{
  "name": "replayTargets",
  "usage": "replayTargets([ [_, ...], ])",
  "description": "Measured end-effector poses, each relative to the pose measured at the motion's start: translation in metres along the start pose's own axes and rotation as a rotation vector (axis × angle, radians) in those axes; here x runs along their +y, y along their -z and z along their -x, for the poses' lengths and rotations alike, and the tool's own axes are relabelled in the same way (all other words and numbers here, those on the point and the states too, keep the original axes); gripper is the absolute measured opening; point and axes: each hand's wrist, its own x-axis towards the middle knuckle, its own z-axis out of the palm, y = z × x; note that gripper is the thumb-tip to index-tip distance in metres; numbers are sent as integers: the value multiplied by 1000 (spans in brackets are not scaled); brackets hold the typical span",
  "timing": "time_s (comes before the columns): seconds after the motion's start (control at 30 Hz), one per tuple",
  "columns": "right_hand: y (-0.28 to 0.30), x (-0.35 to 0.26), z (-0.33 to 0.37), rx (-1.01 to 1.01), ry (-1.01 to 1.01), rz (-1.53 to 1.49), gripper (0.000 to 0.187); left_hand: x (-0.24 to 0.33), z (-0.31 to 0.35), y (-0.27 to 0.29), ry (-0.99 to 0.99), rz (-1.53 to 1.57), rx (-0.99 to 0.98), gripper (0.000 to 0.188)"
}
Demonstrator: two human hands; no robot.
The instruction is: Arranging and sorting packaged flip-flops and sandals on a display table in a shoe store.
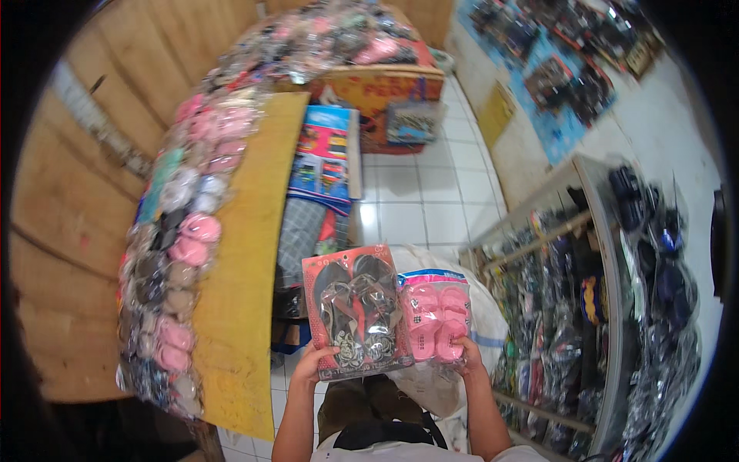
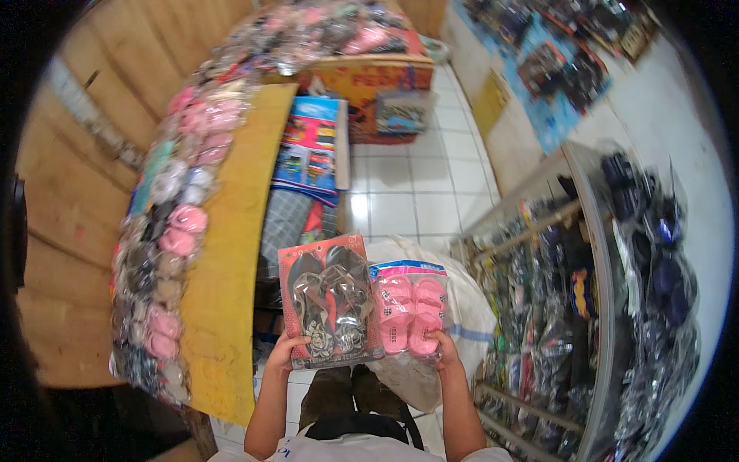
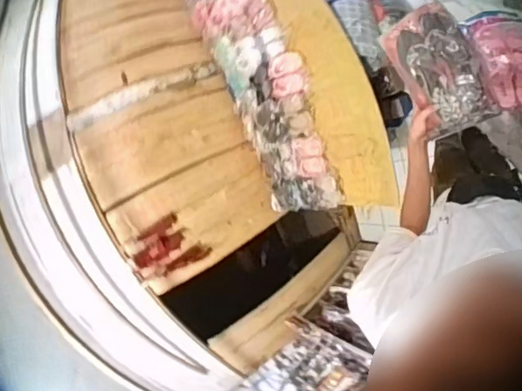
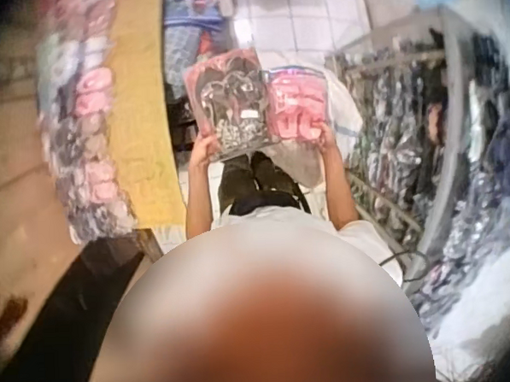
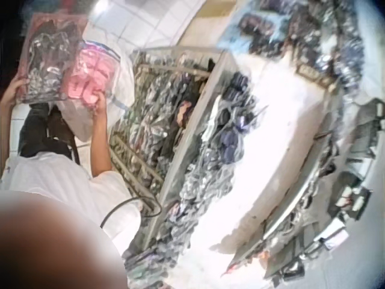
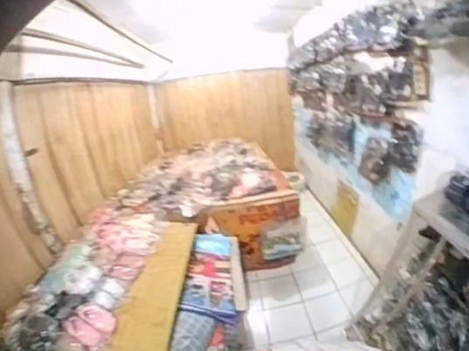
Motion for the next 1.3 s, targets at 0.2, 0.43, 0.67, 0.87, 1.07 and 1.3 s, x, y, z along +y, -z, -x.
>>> replayTargets([
  [0.2,-118,24,-12,-144,-66,289,34,13,89,73,-235,160,140,51],
  [0.43,-220,112,-48,-452,-308,496,30,5,187,163,-405,388,345,47],
  [0.67,-320,222,-67,-600,-500,754,30,-56,241,218,-614,584,612,50],
  [0.87,-351,316,-164,-817,-543,971,40,-111,249,228,-633,722,743,51],
  [1.07,-421,364,-151,-963,-166,1233,43,-125,251,199,-363,873,803,43],
  [1.3,-451,482,-75,-1107,-392,1389,46,-166,193,201,-693,768,1284,66],
])
